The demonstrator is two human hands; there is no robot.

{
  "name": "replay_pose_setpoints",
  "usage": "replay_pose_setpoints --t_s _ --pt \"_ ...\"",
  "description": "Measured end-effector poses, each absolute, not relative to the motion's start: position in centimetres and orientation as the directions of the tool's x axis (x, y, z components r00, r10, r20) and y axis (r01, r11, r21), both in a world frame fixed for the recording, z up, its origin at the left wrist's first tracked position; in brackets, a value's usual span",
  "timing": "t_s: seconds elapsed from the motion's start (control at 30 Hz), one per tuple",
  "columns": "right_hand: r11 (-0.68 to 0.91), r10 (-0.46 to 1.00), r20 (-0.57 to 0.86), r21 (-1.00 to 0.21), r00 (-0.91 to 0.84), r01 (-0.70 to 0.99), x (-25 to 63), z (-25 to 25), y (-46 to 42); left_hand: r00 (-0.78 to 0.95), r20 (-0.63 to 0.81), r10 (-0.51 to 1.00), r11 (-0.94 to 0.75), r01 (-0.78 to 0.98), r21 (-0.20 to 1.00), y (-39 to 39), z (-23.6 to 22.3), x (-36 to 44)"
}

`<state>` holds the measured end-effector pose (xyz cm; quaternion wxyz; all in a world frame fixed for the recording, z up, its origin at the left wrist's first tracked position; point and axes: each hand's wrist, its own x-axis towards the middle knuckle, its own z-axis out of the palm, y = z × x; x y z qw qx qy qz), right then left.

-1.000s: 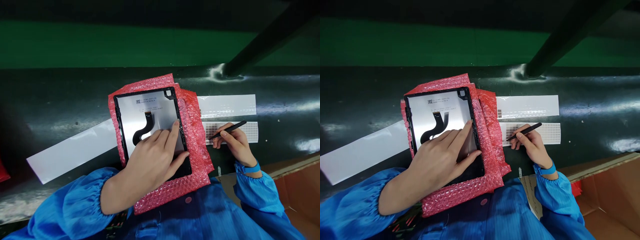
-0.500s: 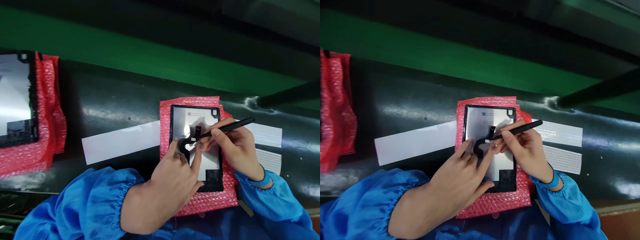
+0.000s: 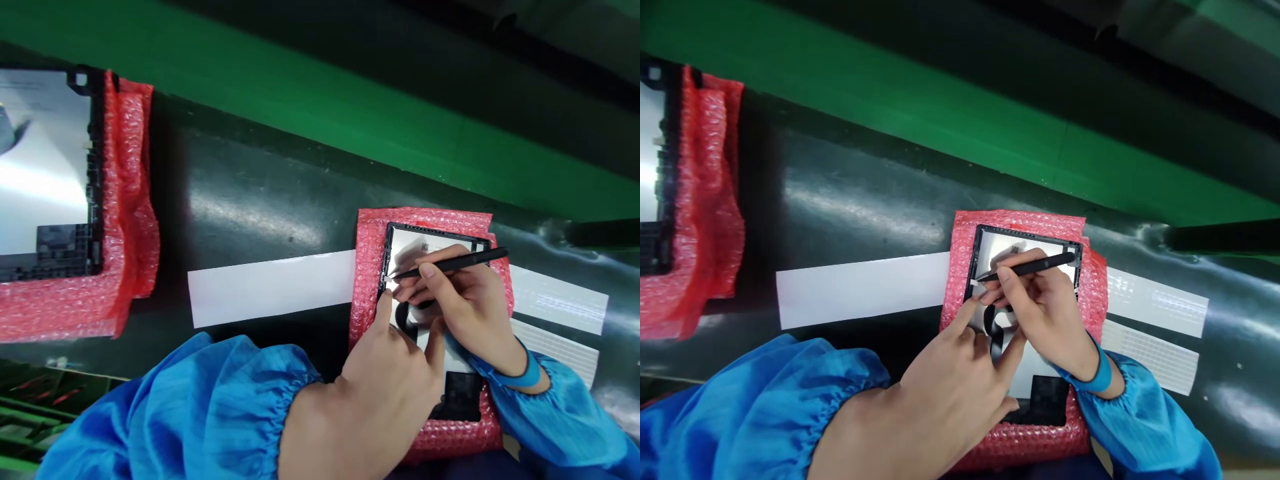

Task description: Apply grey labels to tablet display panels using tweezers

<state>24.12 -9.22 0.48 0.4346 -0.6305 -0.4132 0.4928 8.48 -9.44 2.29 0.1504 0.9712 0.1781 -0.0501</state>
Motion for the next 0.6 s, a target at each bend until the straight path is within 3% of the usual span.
replay_pose_setpoints --t_s 0.27,0.6 --pt "-0.306 0.94 -0.285 -0.948 0.187 0.092 24.1 0.2 -9.5 0.936 -0.184 0.299 -0.883 0.345 0.318 -9.3 2.6 8.5" --pt "-0.326 0.937 -0.304 -0.938 0.17 0.116 24.2 -0.2 -9.8 0.937 -0.187 0.296 -0.897 0.34 0.281 -7.4 2.8 8.3"
